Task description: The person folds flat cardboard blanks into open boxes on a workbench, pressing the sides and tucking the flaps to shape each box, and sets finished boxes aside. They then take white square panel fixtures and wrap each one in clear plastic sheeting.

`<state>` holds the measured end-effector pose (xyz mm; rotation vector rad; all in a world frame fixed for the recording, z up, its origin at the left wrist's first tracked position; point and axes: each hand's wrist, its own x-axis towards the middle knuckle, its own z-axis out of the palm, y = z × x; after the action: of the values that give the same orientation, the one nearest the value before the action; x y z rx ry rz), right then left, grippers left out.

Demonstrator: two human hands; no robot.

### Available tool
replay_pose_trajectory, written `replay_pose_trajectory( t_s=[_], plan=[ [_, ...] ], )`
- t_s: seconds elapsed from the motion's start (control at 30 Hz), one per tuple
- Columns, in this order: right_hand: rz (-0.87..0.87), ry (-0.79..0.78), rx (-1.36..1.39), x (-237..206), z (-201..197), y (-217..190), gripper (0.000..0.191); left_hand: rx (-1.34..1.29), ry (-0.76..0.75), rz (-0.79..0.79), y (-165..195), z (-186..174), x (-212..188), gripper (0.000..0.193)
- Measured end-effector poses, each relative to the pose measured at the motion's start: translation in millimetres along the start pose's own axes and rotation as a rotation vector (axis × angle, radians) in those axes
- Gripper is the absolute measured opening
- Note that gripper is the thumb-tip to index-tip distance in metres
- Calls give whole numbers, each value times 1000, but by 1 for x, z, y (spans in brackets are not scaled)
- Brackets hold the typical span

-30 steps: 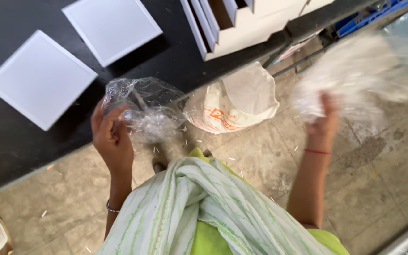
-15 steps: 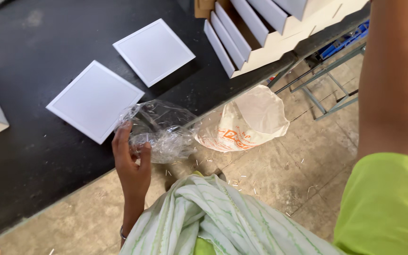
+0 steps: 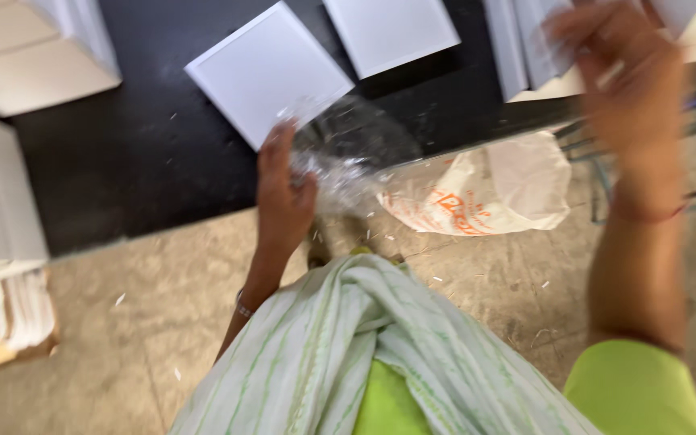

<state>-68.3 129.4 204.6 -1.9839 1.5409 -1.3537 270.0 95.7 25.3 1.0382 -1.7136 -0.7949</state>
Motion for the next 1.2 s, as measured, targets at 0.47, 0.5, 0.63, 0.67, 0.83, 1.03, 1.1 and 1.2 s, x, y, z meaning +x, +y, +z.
replay_pose_trajectory(
  t_s=[0.47, 0.5, 0.63, 0.67, 0.83, 1.03, 1.1, 1.2],
  plan=[
    [201, -261, 352, -24, 242, 87, 76, 421, -207, 266, 42, 20, -2, 78],
    [78, -205, 190, -24, 241, 94, 78, 460, -204, 246, 43, 18, -1, 82],
    [67, -326, -154, -26, 231, 116, 51, 539, -27, 113, 42, 4, 6, 83],
    [174, -446, -164, -24, 233, 120, 36, 536, -36, 85, 43, 5, 9, 82],
    [-275, -541, 398, -5, 274, 129, 62, 523, -212, 233, 62, 51, 23, 71],
    [240, -664, 778, 22, 298, 148, 96, 135, -232, 139, 78, 95, 17, 63],
    [268, -700, 999, 31, 296, 161, 103, 141, 53, -230, 64, 83, 22, 55],
    [125, -809, 1082, 41, 292, 175, 113, 259, 731, -40, 26, 46, 36, 75]
  ],
)
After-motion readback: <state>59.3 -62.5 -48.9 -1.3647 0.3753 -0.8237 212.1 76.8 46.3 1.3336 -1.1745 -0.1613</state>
